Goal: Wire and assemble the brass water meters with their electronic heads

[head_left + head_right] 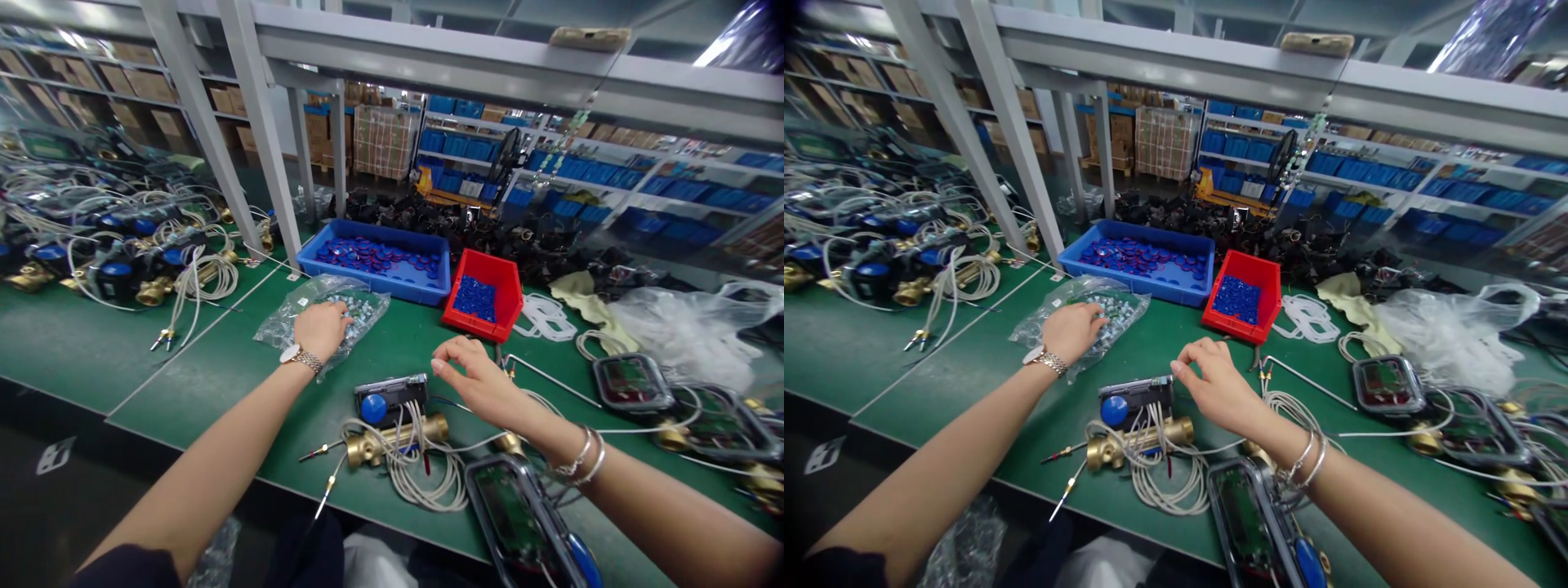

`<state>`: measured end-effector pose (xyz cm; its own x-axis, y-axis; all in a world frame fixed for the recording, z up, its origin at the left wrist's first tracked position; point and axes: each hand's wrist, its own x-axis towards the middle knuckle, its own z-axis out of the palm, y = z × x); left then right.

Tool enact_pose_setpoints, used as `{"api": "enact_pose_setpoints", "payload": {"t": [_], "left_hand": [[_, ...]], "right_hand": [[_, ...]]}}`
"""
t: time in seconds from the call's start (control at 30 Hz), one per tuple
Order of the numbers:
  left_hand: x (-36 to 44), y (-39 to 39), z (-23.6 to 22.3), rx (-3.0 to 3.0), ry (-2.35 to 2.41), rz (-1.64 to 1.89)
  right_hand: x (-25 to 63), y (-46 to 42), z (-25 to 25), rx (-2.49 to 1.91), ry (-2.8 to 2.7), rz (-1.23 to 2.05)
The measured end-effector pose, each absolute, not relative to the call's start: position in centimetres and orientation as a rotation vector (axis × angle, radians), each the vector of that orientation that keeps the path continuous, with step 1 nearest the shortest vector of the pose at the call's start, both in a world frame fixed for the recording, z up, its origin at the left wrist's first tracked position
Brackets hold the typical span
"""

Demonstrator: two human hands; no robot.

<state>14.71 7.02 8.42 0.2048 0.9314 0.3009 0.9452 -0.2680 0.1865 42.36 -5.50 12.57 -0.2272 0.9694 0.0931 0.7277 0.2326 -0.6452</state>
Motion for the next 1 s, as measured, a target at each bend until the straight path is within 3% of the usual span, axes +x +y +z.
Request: {"api": "enact_pose_setpoints", "payload": {"t": [0.1, 0.3, 0.5, 0.63, 0.73, 0.87, 1.0], "left_hand": [[15.4, 4.3, 10.2, -2.456, -1.748, -0.689], [19.4, -4.5, 12.5, -2.77, -0.945, -1.257], [22.0, -10.5, 11.7, -2.742, -0.819, -1.398], [22.7, -12.2, 11.2, -2.927, -0.528, -1.293], [21.7, -12.5, 10.8, -3.003, -0.439, -1.219], [18.7, -11.9, 9.7, -2.953, -0.711, -1.327], [16.3, -11.2, 8.4, -2.69, -1.221, -1.537]], "right_hand": [[42.3, -5.3, 13.2, -1.531, -1.902, 0.816], [39.8, -5.9, 15.0, -1.166, -1.338, 1.634], [39.1, -6.5, 15.8, -1.156, -1.201, 1.632], [39.4, -5.9, 16.5, -1.133, -1.059, 1.769], [39.5, -4.8, 16.9, -1.229, -1.197, 1.605], [39.6, -2.5, 16.5, -1.327, -1.574, 1.251], [39.0, -0.2, 15.3, -1.324, -1.946, 1.103]]}}
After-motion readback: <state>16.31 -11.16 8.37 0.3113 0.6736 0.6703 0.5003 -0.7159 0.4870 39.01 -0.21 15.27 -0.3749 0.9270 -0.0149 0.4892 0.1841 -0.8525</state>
